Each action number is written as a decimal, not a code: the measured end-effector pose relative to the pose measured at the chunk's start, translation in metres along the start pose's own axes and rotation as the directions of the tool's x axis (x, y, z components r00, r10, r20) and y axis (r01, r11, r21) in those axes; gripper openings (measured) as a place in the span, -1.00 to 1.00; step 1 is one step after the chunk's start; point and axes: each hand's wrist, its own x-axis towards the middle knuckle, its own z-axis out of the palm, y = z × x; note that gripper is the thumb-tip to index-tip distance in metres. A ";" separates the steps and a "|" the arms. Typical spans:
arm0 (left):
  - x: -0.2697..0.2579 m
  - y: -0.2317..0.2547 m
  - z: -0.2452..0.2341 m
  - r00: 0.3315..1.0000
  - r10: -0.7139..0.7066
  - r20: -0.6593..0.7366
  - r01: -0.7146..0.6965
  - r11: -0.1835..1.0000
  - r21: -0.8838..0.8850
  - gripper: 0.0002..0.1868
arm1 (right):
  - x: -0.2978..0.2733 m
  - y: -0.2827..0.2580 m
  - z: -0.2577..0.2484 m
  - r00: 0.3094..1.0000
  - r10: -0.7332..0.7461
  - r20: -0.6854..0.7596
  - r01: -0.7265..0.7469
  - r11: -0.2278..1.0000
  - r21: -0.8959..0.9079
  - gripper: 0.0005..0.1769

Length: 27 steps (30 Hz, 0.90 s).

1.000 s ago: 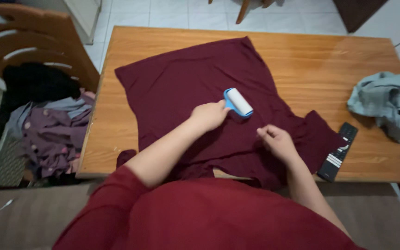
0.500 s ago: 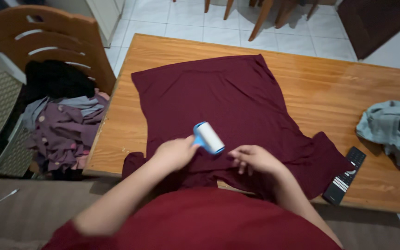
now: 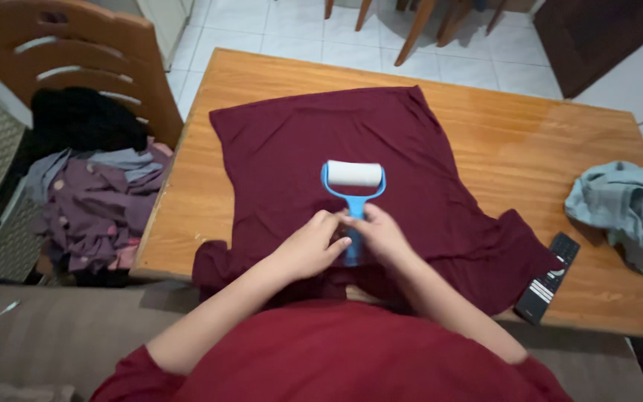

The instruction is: The person uses a lint roller to remove lint from a maroon t-shirt laid flat on a wooden table. They roll the tool over the front and back of the shirt, smoothing the fabric with their hands between passes. The shirt is then folded and placed aside.

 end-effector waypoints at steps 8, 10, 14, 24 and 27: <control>-0.008 -0.067 -0.051 0.932 -0.351 -0.090 0.331 0.724 0.605 -0.38 | -0.024 -0.035 -0.177 0.900 -0.133 -0.415 -0.225 0.674 -0.703 -0.58; -0.008 -0.089 -0.049 0.945 -0.305 -0.114 0.308 0.724 0.617 -0.30 | -0.014 -0.027 -0.204 0.913 -0.150 -0.379 -0.225 0.591 -0.775 -0.55; 0.027 -0.138 -0.047 0.948 -0.313 -0.057 0.257 0.648 0.717 -0.04 | 0.048 -0.013 -0.237 0.914 -0.259 -0.311 -0.146 0.506 -0.850 -0.64; 0.129 -0.182 -0.087 0.922 -0.139 -0.362 0.359 0.660 0.660 -0.12 | 0.132 -0.055 -0.197 0.783 -0.621 -0.009 0.128 0.175 -0.976 -0.55; 0.078 -0.151 -0.061 0.951 -0.074 -0.301 0.253 0.748 0.614 -0.24 | 0.082 -0.056 -0.186 0.853 -0.472 -0.224 -0.044 0.363 -0.931 -0.58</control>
